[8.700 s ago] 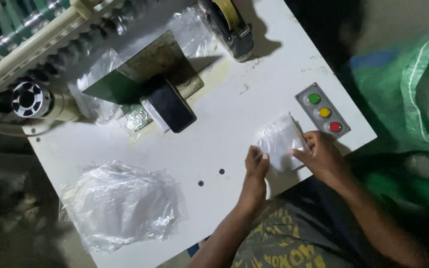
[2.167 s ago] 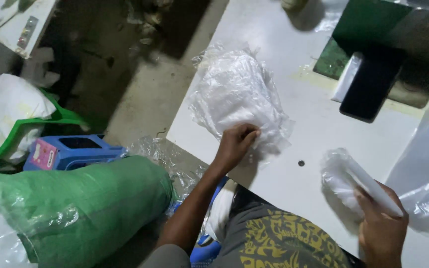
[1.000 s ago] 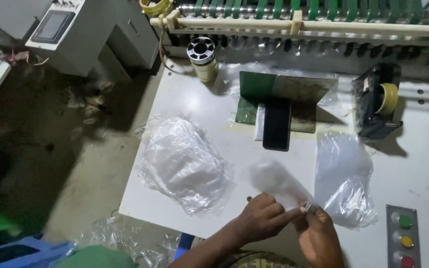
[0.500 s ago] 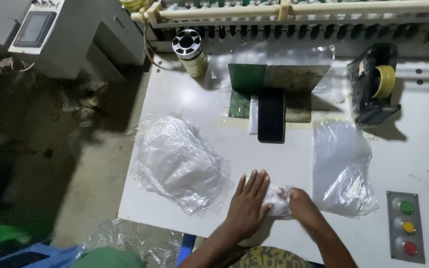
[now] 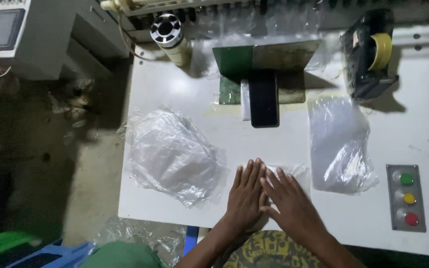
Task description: Folding plastic bags and inserting them into smaller plastic sleeves
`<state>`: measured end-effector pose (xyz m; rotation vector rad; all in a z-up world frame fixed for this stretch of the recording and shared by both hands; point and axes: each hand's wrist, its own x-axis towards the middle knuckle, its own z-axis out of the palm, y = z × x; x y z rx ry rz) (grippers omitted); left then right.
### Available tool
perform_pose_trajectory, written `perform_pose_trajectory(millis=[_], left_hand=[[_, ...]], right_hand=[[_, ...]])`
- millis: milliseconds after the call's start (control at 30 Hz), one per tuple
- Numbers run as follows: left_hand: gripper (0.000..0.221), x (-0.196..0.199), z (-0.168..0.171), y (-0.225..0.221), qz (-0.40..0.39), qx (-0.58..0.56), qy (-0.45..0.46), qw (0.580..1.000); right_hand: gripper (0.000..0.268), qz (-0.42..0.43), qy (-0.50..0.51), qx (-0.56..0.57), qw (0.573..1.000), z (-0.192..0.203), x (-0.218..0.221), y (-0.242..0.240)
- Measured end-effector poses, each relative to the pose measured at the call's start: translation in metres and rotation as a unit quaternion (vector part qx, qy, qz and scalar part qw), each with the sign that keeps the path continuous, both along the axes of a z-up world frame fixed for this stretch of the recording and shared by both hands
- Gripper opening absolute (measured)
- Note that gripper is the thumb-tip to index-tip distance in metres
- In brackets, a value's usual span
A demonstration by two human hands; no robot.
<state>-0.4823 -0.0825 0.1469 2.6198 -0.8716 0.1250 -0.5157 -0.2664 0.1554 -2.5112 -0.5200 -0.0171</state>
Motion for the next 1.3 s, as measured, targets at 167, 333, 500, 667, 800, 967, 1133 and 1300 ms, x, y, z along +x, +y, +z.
perform_pose_trajectory(millis=[167, 333, 500, 667, 800, 967, 1133, 1300], left_hand=[[0.065, -0.001, -0.017, 0.001, 0.033, 0.003, 0.033, 0.999], [0.063, 0.004, -0.020, 0.001, 0.052, -0.007, 0.027, 0.998], [0.066, -0.005, -0.022, -0.004, 0.097, 0.080, 0.056, 0.990], [0.055, 0.023, -0.014, -0.016, 0.037, 0.053, 0.133, 0.989], [0.029, 0.031, -0.026, -0.017, -0.009, 0.012, 0.117, 0.993], [0.014, 0.013, -0.029, -0.014, -0.117, 0.001, 0.112, 0.987], [0.015, 0.003, 0.010, -0.016, -0.161, -0.068, 0.096, 0.980], [0.022, 0.001, 0.009, -0.012, -0.119, -0.107, 0.205, 0.966]], right_hand=[[0.081, -0.044, 0.068, -0.293, 0.953, 0.006, 0.011, 0.003], [0.070, -0.134, -0.031, -0.233, 0.963, 0.011, 0.016, -0.019], [0.050, -0.140, -0.151, -0.227, 0.952, -0.009, -0.008, -0.012], [0.043, -0.091, -0.102, -0.179, 0.974, 0.000, 0.005, -0.024], [0.040, -0.059, -0.019, -0.110, 0.992, -0.023, 0.012, -0.026], [0.014, 0.026, 0.069, -0.048, 0.996, -0.058, 0.006, -0.040], [0.010, 0.035, 0.192, 0.023, 0.981, 0.000, 0.007, -0.045], [0.033, 0.015, 0.291, 0.053, 0.955, 0.024, 0.011, -0.049]])
